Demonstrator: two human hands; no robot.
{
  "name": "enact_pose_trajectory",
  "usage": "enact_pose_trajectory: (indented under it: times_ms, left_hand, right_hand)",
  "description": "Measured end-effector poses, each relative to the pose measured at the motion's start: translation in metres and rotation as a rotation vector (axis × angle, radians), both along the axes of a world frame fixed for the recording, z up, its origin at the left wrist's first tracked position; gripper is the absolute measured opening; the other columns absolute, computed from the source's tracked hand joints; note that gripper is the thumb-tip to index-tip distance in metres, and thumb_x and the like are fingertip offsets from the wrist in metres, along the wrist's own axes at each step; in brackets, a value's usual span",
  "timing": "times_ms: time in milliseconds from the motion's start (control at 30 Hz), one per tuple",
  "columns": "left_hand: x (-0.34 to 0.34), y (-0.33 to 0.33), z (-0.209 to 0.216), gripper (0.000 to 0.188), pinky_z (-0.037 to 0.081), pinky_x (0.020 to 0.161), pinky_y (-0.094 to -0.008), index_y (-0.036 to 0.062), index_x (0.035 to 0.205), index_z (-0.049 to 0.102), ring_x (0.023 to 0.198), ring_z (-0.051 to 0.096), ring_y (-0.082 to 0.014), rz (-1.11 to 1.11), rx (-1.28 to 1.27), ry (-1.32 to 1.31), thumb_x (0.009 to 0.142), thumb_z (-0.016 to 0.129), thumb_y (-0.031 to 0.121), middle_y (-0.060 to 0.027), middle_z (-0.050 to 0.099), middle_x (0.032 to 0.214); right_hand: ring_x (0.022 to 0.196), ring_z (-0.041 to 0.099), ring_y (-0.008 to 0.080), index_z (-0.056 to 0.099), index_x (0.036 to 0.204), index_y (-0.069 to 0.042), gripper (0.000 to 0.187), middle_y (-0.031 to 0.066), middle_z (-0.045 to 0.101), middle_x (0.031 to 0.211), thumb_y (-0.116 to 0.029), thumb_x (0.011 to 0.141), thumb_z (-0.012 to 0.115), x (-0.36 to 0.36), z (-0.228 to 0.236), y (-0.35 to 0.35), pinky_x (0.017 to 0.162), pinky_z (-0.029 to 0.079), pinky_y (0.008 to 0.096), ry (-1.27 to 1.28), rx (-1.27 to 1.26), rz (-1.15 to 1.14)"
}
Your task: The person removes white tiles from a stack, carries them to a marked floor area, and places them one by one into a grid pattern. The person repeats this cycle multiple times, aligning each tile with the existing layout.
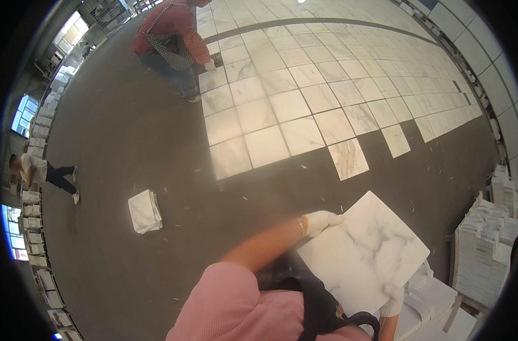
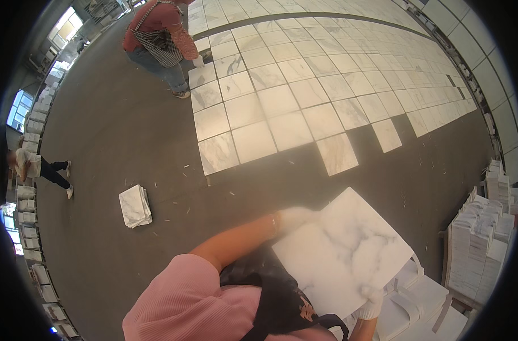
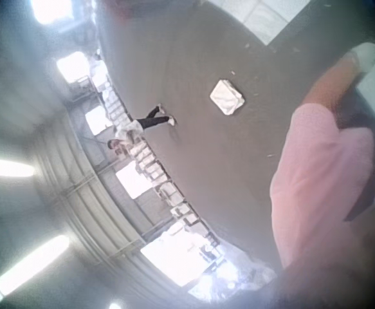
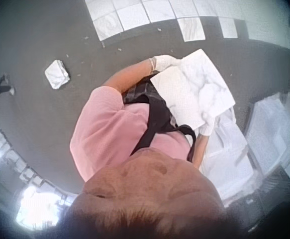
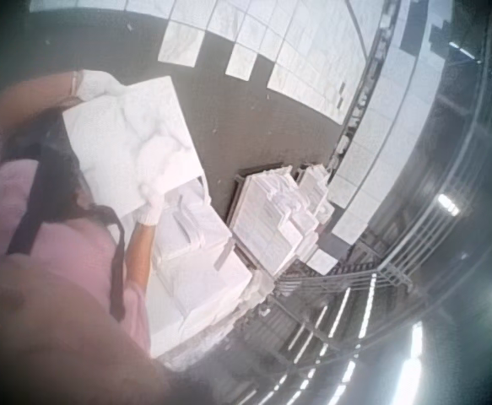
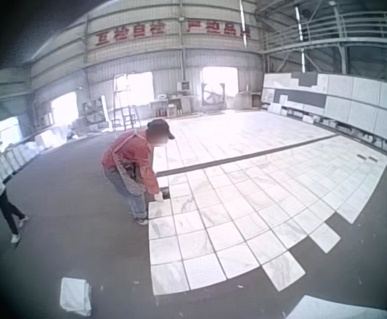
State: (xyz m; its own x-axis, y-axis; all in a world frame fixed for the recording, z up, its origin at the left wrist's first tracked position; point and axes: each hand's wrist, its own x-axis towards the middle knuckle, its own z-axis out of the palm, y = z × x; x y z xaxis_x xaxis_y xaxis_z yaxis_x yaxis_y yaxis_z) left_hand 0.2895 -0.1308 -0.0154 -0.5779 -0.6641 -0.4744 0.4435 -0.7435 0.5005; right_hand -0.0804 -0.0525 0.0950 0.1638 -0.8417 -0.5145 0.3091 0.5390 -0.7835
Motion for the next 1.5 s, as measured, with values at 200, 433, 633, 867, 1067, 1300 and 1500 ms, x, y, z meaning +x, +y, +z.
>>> enact_pose_trajectory:
  times_ms: [200, 433, 633, 867, 1067, 1300, 1500]
  left_hand:
    - [-0.005, 0.028, -0.054, 0.042, 0.048, 0.102, -0.0382, -0.0021, 0.124, 0.067, 0.110, 0.065, -0.0221, 0.091, -0.159, -0.333, 0.109, 0.048, 0.032, -0.0116, 0.070, 0.122]
    - [-0.055, -0.035, -0.063, 0.035, 0.046, 0.108, -0.0381, -0.0034, 0.133, 0.061, 0.122, 0.061, -0.0241, 0.064, -0.252, -0.384, 0.104, 0.054, 0.016, -0.0131, 0.065, 0.134]
    - [-0.123, -0.115, -0.054, 0.047, 0.044, 0.114, -0.0448, -0.0078, 0.139, 0.052, 0.131, 0.058, -0.0319, 0.158, 0.015, -0.017, 0.104, 0.053, 0.023, -0.0219, 0.059, 0.142]
    - [-0.173, -0.207, -0.024, 0.061, 0.038, 0.117, -0.0502, -0.0064, 0.150, 0.040, 0.139, 0.050, -0.0348, 0.450, 0.219, 0.403, 0.107, 0.047, 0.037, -0.0191, 0.052, 0.151]
    - [-0.191, -0.300, -0.017, 0.073, 0.033, 0.119, -0.0483, -0.0021, 0.155, 0.036, 0.144, 0.044, -0.0347, 0.409, 0.135, 0.425, 0.108, 0.034, 0.053, -0.0173, 0.047, 0.157]
    - [-0.227, -0.426, -0.029, 0.067, 0.033, 0.117, -0.0570, 0.0000, 0.151, 0.041, 0.142, 0.043, -0.0371, 0.380, 0.197, 0.579, 0.106, 0.041, 0.050, -0.0168, 0.045, 0.156]
    - [-0.273, -0.496, -0.036, 0.049, 0.044, 0.111, -0.0441, 0.0020, 0.147, 0.047, 0.131, 0.054, -0.0287, 0.296, 0.171, 0.426, 0.106, 0.047, 0.028, -0.0116, 0.056, 0.145]
  right_hand:
    - [0.103, 0.071, 0.0335, 0.047, 0.144, 0.008, 0.083, 0.0204, 0.066, 0.126, -0.004, 0.068, 0.077, -0.018, -0.008, -0.051, 0.088, 0.062, 0.0457, -0.002, -0.010, 0.022]
    - [0.107, 0.070, 0.0362, 0.048, 0.141, 0.011, 0.073, 0.0229, 0.066, 0.126, -0.003, 0.073, 0.071, -0.074, -0.042, -0.126, 0.093, 0.061, 0.0478, -0.169, 0.099, -0.026]
    - [0.108, 0.070, 0.0346, 0.054, 0.135, 0.013, 0.063, 0.0227, 0.067, 0.124, 0.000, 0.075, 0.070, -0.136, -0.048, -0.178, 0.095, 0.060, 0.0471, -0.291, 0.156, -0.201]
    - [0.104, 0.071, 0.0307, 0.051, 0.138, 0.012, 0.063, 0.0205, 0.068, 0.123, 0.001, 0.078, 0.070, -0.172, -0.042, -0.259, 0.091, 0.060, 0.0431, -0.245, 0.111, -0.265]
    - [0.098, 0.072, 0.0281, 0.055, 0.132, 0.010, 0.057, 0.0172, 0.069, 0.115, 0.001, 0.078, 0.070, -0.177, -0.051, -0.333, 0.087, 0.061, 0.0402, -0.250, 0.103, -0.297]
    - [0.093, 0.073, 0.0280, 0.060, 0.128, 0.008, 0.052, 0.0161, 0.072, 0.104, 0.002, 0.077, 0.071, -0.199, -0.041, -0.431, 0.082, 0.062, 0.0404, -0.069, 0.000, -0.345]
    - [0.097, 0.071, 0.0295, 0.051, 0.139, 0.008, 0.068, 0.0180, 0.069, 0.114, 0.001, 0.075, 0.072, -0.232, -0.041, -0.483, 0.086, 0.061, 0.0421, -0.081, -0.047, -0.423]
